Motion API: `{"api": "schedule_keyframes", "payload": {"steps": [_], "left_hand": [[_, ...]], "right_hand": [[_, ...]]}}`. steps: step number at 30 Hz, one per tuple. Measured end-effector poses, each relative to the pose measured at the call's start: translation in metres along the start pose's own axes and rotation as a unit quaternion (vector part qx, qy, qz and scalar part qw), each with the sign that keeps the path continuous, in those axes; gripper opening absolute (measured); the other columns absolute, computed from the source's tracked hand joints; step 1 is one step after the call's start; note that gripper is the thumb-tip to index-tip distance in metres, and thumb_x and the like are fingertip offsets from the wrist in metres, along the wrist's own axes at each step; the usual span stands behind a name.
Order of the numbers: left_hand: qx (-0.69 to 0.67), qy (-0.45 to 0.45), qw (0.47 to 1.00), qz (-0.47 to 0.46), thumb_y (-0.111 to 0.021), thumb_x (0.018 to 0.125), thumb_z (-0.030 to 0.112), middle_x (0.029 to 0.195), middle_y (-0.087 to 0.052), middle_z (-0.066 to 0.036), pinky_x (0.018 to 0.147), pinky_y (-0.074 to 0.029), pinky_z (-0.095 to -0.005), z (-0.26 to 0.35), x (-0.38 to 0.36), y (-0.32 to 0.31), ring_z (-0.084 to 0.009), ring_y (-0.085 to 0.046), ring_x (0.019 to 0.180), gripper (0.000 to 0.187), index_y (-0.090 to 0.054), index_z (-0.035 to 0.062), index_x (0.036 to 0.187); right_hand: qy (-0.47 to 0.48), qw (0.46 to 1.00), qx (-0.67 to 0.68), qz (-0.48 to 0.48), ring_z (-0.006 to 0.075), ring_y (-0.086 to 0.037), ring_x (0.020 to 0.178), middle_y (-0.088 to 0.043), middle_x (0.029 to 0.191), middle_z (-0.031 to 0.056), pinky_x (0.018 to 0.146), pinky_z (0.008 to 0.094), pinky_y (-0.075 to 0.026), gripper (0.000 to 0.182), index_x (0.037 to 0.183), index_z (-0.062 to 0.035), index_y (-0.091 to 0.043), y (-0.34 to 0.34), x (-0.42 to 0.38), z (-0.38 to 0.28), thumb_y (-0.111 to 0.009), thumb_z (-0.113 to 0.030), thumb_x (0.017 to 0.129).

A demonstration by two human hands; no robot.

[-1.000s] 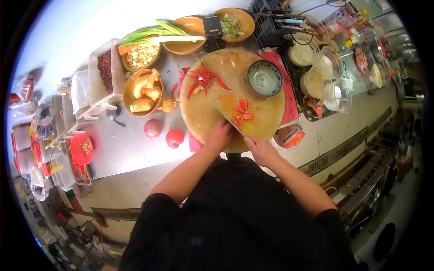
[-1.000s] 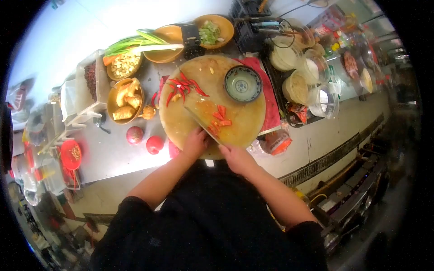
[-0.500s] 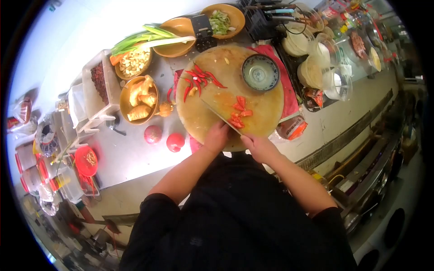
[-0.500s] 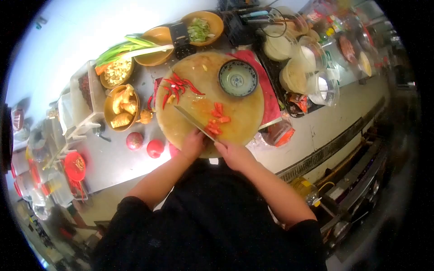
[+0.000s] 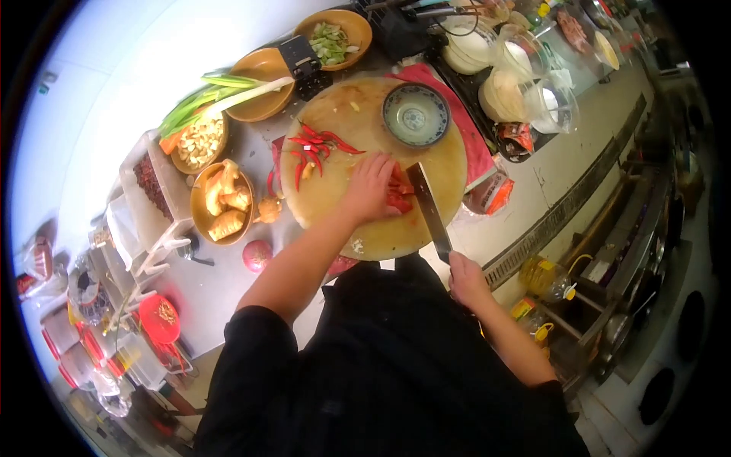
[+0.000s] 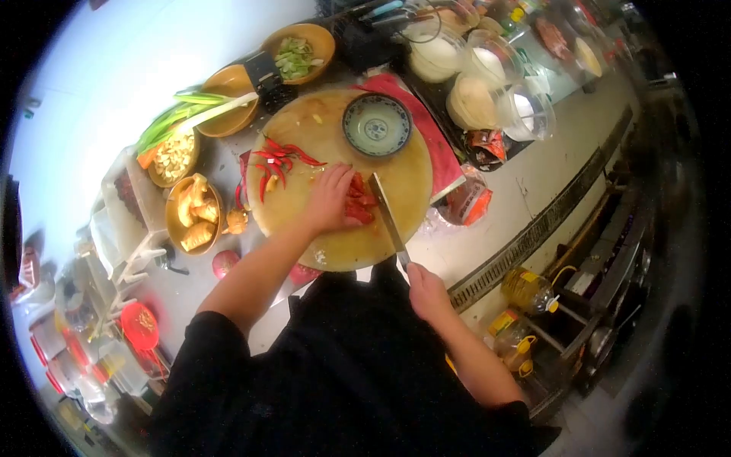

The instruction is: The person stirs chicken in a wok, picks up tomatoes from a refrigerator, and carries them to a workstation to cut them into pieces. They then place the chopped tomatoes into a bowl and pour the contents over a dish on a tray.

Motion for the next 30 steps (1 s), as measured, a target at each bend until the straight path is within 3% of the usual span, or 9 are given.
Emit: {"api": "schedule_keyframes", "payload": {"steps": [1,3,7,14,17,20,25,30], "left_hand": [[-0.001,-0.005,1.000,-0.005,-0.086,0.058,0.034,0.116,-0.056,-0.013,0.105,-0.036,-0.0479,0.000,-0.001,0.002,-0.0344,-0.048,0.117,0.077,-0.054,0.0038,0.121],[0.005,-0.006,0.995,-0.101,-0.085,0.060,0.034,0.116,-0.057,-0.013,0.101,-0.038,-0.0461,0.000,0.001,0.007,-0.0332,-0.050,0.113,0.075,-0.054,0.0030,0.121],[0.020,0.007,0.991,-0.134,-0.084,0.061,0.035,0.115,-0.057,-0.012,0.096,-0.041,-0.0445,0.014,-0.005,0.016,-0.0320,-0.052,0.110,0.074,-0.054,0.0035,0.121],[0.012,0.016,0.994,-0.106,-0.082,0.063,0.033,0.114,-0.057,-0.015,0.094,-0.043,-0.0422,0.013,-0.015,0.009,-0.0330,-0.053,0.109,0.071,-0.055,0.0020,0.120],[0.013,0.022,0.995,-0.095,-0.081,0.064,0.031,0.112,-0.057,-0.014,0.094,-0.043,-0.0410,0.011,-0.017,0.005,-0.0320,-0.053,0.107,0.068,-0.055,0.0020,0.120],[-0.005,0.042,0.994,-0.099,-0.081,0.065,0.030,0.111,-0.058,-0.015,0.094,-0.044,-0.0402,0.014,-0.022,0.004,-0.0324,-0.053,0.107,0.066,-0.056,0.0011,0.118],[-0.003,0.048,0.993,-0.112,-0.081,0.065,0.028,0.111,-0.057,-0.016,0.095,-0.044,-0.0397,0.015,-0.028,0.009,-0.0331,-0.053,0.107,0.062,-0.056,0.0003,0.115],[-0.065,0.063,0.994,-0.053,-0.081,0.066,0.026,0.110,-0.058,-0.016,0.096,-0.044,-0.0417,0.008,-0.046,0.002,-0.0345,-0.053,0.108,0.057,-0.057,0.0008,0.111]], "right_hand": [[-0.058,0.998,-0.019,-0.017,0.0383,-0.065,0.095,-0.066,0.097,0.0258,0.086,0.0393,-0.049,0.044,0.119,0.0011,-0.061,-0.003,0.001,-0.006,-0.044,-0.035,0.100],[-0.052,0.999,0.004,-0.009,0.0391,-0.065,0.095,-0.066,0.097,0.0265,0.086,0.0396,-0.048,0.045,0.119,0.0017,-0.061,-0.006,0.006,-0.009,-0.043,-0.035,0.100],[-0.026,1.000,0.011,-0.004,0.0408,-0.063,0.099,-0.065,0.102,0.0287,0.088,0.0400,-0.048,0.047,0.117,0.0029,-0.061,-0.007,-0.013,-0.010,-0.043,-0.037,0.100],[-0.043,0.999,0.005,-0.012,0.0421,-0.060,0.108,-0.063,0.110,0.0295,0.092,0.0409,-0.047,0.047,0.120,0.0023,-0.060,-0.021,0.009,-0.033,-0.042,-0.037,0.101],[0.015,1.000,-0.024,0.000,0.0431,-0.059,0.109,-0.063,0.111,0.0288,0.092,0.0407,-0.047,0.048,0.119,0.0021,-0.061,-0.012,-0.007,-0.049,-0.042,-0.038,0.101],[0.021,0.999,-0.025,-0.013,0.0426,-0.059,0.108,-0.063,0.111,0.0287,0.091,0.0402,-0.047,0.048,0.119,0.0010,-0.061,-0.028,0.000,-0.029,-0.042,-0.039,0.101],[0.028,0.999,-0.026,-0.016,0.0424,-0.060,0.109,-0.063,0.110,0.0285,0.091,0.0404,-0.048,0.047,0.120,-0.0005,-0.061,-0.031,0.015,-0.050,-0.042,-0.038,0.100],[0.042,0.997,-0.060,-0.020,0.0424,-0.060,0.107,-0.064,0.109,0.0281,0.090,0.0410,-0.048,0.047,0.120,0.0006,-0.060,-0.028,-0.007,-0.050,-0.042,-0.038,0.100]]}}
Point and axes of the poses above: each hand's wrist, its own x-axis towards the middle knuckle, its own y-axis out of the back of the hand, z = x × y, the point moved 1 cm from there along x, towards the middle knuckle
